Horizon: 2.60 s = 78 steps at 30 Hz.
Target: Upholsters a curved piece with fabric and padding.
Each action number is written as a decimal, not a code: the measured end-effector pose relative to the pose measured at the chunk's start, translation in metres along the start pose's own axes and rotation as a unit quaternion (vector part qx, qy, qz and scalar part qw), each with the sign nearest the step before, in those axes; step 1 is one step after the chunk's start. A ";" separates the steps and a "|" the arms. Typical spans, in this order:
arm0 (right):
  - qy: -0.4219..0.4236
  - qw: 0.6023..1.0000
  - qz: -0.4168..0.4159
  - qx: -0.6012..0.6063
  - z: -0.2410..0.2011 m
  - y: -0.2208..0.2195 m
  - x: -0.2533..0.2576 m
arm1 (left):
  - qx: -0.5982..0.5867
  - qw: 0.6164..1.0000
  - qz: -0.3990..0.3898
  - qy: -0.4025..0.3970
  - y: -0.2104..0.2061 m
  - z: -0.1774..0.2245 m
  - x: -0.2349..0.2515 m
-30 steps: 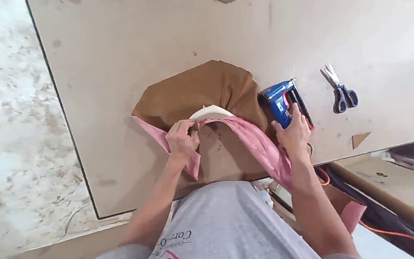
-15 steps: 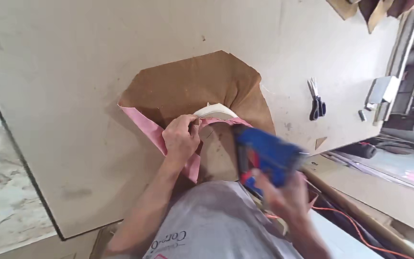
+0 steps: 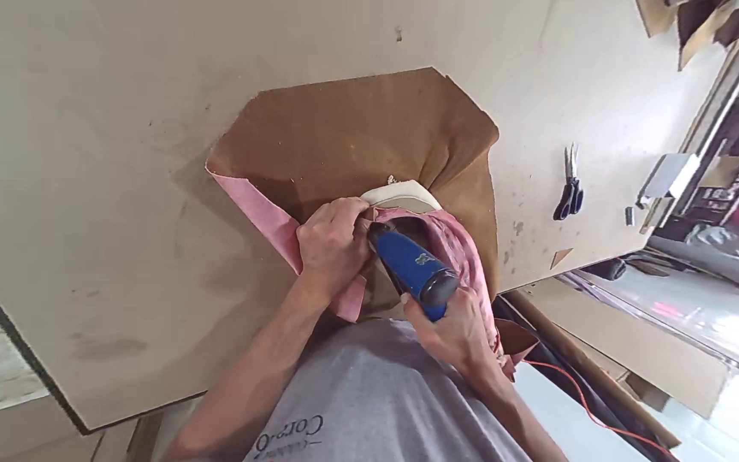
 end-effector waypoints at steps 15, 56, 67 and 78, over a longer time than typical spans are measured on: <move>-0.237 0.950 0.064 -0.191 0.299 0.161 -0.029 | 0.114 0.993 -0.009 -0.001 0.019 0.038 -0.025; 0.288 0.939 0.184 0.037 0.068 0.037 0.082 | 0.095 0.986 0.132 0.025 0.018 0.002 -0.058; -0.318 0.933 0.146 -0.091 0.350 0.107 -0.012 | 0.049 0.999 -0.001 0.009 0.025 -0.012 -0.044; -0.147 0.979 0.116 0.076 0.149 0.136 -0.020 | 0.010 1.000 0.025 -0.011 0.024 -0.012 -0.043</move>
Point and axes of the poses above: each hand's wrist, its own x-axis towards the middle knuckle, its own y-axis out of the back of the hand, z = x × y, the point moved 9 cm from there along x, towards the middle knuckle, and after that the axes turned 10 degrees about y, right-handed, at the moved point
